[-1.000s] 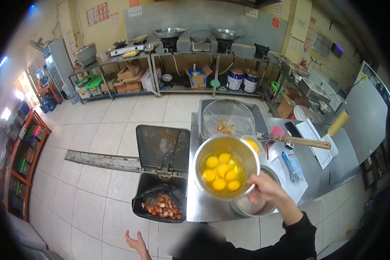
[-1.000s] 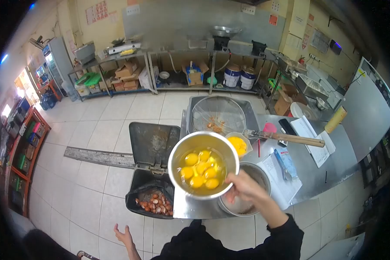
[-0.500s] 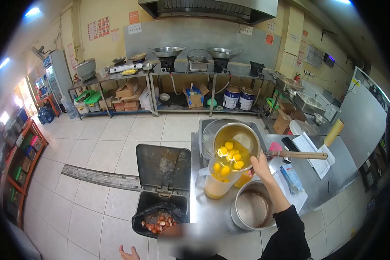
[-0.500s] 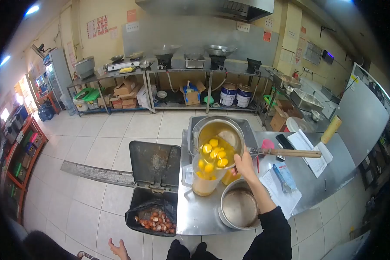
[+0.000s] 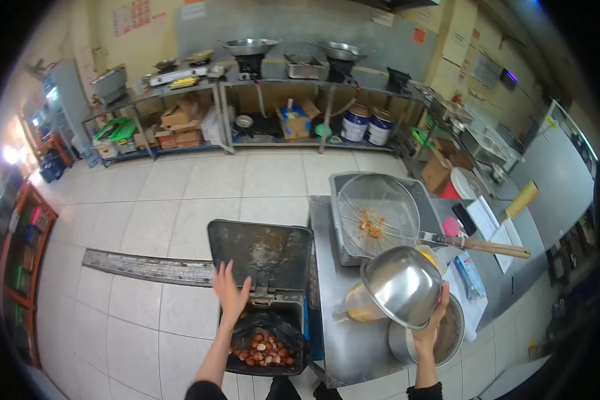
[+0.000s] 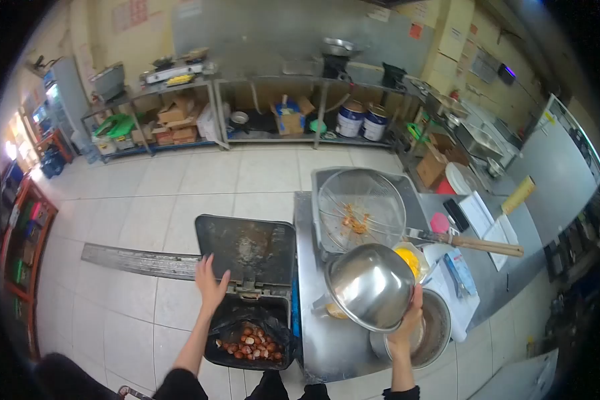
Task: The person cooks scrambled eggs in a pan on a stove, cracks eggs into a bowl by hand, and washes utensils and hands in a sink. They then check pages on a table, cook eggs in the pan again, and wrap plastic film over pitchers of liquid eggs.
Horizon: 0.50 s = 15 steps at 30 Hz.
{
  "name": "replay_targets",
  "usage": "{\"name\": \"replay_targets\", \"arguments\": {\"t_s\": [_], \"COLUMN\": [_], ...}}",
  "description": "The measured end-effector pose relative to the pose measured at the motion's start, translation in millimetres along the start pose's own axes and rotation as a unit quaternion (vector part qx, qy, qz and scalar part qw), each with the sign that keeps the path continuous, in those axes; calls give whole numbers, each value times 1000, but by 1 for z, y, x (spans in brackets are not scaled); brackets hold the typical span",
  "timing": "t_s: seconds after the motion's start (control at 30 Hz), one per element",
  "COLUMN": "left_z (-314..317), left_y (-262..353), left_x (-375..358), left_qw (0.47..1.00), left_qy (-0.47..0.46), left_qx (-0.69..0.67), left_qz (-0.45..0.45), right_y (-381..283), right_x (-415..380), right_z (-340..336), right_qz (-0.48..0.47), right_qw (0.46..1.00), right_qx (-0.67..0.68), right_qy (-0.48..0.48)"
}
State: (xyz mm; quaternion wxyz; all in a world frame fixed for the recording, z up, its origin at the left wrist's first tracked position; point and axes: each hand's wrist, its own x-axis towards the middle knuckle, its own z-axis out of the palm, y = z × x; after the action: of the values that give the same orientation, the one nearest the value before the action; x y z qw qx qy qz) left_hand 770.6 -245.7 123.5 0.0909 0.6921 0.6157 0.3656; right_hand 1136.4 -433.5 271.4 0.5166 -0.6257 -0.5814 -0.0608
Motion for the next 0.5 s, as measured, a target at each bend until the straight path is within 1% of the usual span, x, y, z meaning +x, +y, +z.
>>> {"name": "replay_targets", "arguments": {"t_s": [0.03,0.1,0.13,0.17,0.2,0.23,0.27,0.3,0.37,0.4,0.43,0.5], "left_z": [21,78,101,121,137,154,162,163,150,160,161,146], "left_y": [14,20,23,26,26,24,27,31,45,31,34,42], "left_x": [29,76,95,113,127,140,149,153,157,154,148,146], "left_qw": [999,987,975,958,957,956,953,949,905,913,911,915], "left_qy": [-29,-51,-78,-97,-109,-120,-144,-172,-335,-322,-330,-303], "left_qx": [30,73,127,177,172,170,178,190,227,213,213,224], "left_qz": [18,132,166,202,205,207,197,186,130,127,128,140], "right_y": [-19,-13,-10,-26,-28,-30,-33,-36,-39,-40,-37,-24], "right_x": [-3,-10,-13,5,13,18,17,8,-15,-28,-46,-78], "right_z": [5,7,8,5,-10,-24,-37,-53,-89,-106,-127,-157], "right_qz": [84,247,322,419,423,440,445,452,494,520,526,582], "right_qw": [995,961,932,874,869,834,787,786,702,704,702,761], "right_qx": [-24,2,23,136,113,234,353,335,455,423,418,209], "right_qy": [44,124,168,205,228,236,240,257,238,233,235,197]}}
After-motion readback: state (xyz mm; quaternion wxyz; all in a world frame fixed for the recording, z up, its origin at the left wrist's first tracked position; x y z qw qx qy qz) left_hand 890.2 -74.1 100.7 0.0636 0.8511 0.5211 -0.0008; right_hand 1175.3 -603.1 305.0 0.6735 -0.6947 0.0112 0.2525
